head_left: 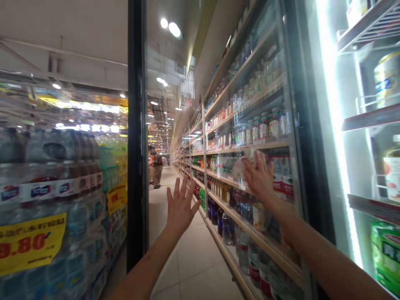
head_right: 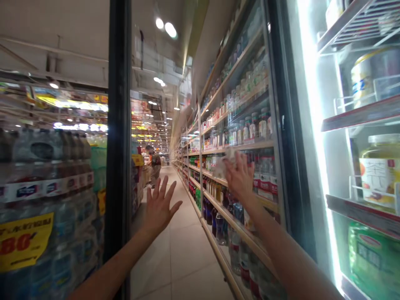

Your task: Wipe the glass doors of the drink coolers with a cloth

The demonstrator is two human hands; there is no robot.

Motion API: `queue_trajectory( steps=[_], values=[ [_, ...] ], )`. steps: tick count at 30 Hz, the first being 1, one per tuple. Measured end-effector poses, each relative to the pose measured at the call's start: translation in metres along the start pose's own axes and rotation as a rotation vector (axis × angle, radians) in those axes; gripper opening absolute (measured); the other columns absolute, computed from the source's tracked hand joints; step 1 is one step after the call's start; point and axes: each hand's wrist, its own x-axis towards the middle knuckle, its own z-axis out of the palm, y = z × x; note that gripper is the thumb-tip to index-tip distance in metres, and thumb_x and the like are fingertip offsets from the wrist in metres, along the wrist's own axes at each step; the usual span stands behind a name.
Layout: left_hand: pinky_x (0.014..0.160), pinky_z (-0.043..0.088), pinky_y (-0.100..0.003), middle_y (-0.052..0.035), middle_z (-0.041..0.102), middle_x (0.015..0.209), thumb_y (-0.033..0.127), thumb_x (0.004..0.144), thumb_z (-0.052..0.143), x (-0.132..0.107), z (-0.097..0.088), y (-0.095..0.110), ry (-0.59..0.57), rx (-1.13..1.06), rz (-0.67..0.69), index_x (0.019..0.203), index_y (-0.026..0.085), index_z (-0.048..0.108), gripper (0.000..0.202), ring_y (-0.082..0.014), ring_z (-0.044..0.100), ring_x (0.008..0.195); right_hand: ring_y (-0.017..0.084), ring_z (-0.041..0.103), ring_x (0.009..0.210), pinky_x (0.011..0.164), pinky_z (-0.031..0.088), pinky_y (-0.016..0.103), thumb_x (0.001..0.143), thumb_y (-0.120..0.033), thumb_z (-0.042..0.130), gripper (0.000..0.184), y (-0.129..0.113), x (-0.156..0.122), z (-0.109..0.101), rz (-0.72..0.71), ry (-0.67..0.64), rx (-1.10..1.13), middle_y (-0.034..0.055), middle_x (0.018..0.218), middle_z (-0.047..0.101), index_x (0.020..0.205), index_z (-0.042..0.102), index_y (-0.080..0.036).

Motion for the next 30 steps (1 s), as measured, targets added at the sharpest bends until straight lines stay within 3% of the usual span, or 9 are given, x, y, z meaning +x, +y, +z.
queue_trajectory(
  steps=[3,7,8,13,16,18,23,27,30],
  values=[
    [0.1,0.027,-0.061,-0.0139,0.031,0.144,0.041,0.083,0.052,0.001,-0.001,0.002,0.01,-0.004,-0.009,0.134,0.02,0.04,0.057,-0.0364,0.027,0.133,0.037,0.027,0.132,0.097,0.026,0.062,0.085,-0.024,0.041,0.041,0.01,0.009,0.001,0.262,0.164,-0.038,0.0161,0.147,0.025,0.124,0.054,-0.021],
    [0.101,0.028,-0.059,-0.0147,0.038,0.141,0.039,0.082,0.053,0.016,-0.007,0.0,0.022,-0.013,-0.046,0.13,0.02,0.046,0.052,-0.0356,0.032,0.13,0.029,0.027,0.134,0.104,0.022,0.056,0.083,-0.026,0.049,0.038,-0.004,0.006,0.001,-0.324,-0.085,0.041,0.0053,0.146,0.032,0.12,0.056,-0.034],
    [0.101,0.027,-0.059,-0.0149,0.038,0.141,0.04,0.082,0.053,0.022,-0.009,-0.003,0.025,-0.012,-0.055,0.13,0.02,0.046,0.052,-0.0355,0.031,0.131,0.029,0.028,0.134,0.104,0.022,0.056,0.083,-0.027,0.05,0.037,-0.007,0.007,0.0,-0.346,-0.104,0.041,0.0048,0.146,0.033,0.118,0.056,-0.035],
    [0.103,0.025,-0.06,-0.0153,0.029,0.145,0.05,0.078,0.056,0.048,-0.016,-0.015,0.016,-0.027,-0.056,0.134,0.02,0.04,0.066,-0.0354,0.023,0.135,0.035,0.025,0.134,0.099,0.026,0.061,0.085,-0.026,0.046,0.039,-0.021,0.019,0.003,0.134,0.075,-0.038,0.0143,0.147,0.027,0.123,0.054,-0.026],
    [0.104,0.025,-0.057,-0.0145,0.027,0.146,0.047,0.08,0.053,0.05,-0.018,-0.02,0.005,-0.042,-0.042,0.134,0.019,0.04,0.062,-0.0334,0.023,0.135,0.029,0.024,0.136,0.104,0.022,0.056,0.084,-0.028,0.05,0.039,-0.036,0.02,0.006,-0.295,-0.079,0.05,0.0052,0.147,0.031,0.122,0.053,-0.034],
    [0.104,0.026,-0.056,-0.0136,0.03,0.145,0.045,0.082,0.052,0.049,-0.019,-0.024,0.007,-0.052,-0.032,0.132,0.02,0.043,0.056,-0.0326,0.026,0.134,0.027,0.025,0.136,0.106,0.019,0.055,0.083,-0.028,0.052,0.037,-0.039,0.026,0.007,-0.412,-0.121,0.08,0.002,0.146,0.033,0.119,0.055,-0.037],
    [0.106,0.023,-0.056,-0.0125,0.038,0.141,0.04,0.085,0.048,0.05,-0.019,-0.027,0.073,-0.175,-0.023,0.129,0.021,0.046,0.048,-0.0307,0.03,0.133,0.034,0.024,0.135,0.101,0.023,0.059,0.086,-0.025,0.046,0.039,-0.055,0.053,0.014,0.088,0.071,0.05,0.0103,0.149,0.026,0.123,0.053,-0.028],
    [0.109,0.026,-0.046,-0.0138,0.033,0.144,0.036,0.091,0.033,0.066,-0.015,-0.006,0.152,-0.49,0.017,0.138,0.017,0.03,0.051,-0.0227,0.026,0.135,0.03,0.018,0.138,0.107,0.017,0.054,0.085,-0.026,0.048,0.042,-0.105,0.036,0.025,-0.257,-0.075,0.139,0.0052,0.149,0.028,0.127,0.05,-0.032],
    [0.11,0.025,-0.044,-0.0141,0.024,0.148,0.039,0.092,0.028,0.079,-0.008,0.015,0.146,-0.628,0.058,0.141,0.016,0.022,0.055,-0.0217,0.016,0.138,0.026,0.018,0.138,0.11,0.013,0.052,0.084,-0.025,0.046,0.048,-0.11,0.016,0.024,-0.361,-0.094,0.18,0.0057,0.145,0.035,0.133,0.043,-0.028]
  ],
)
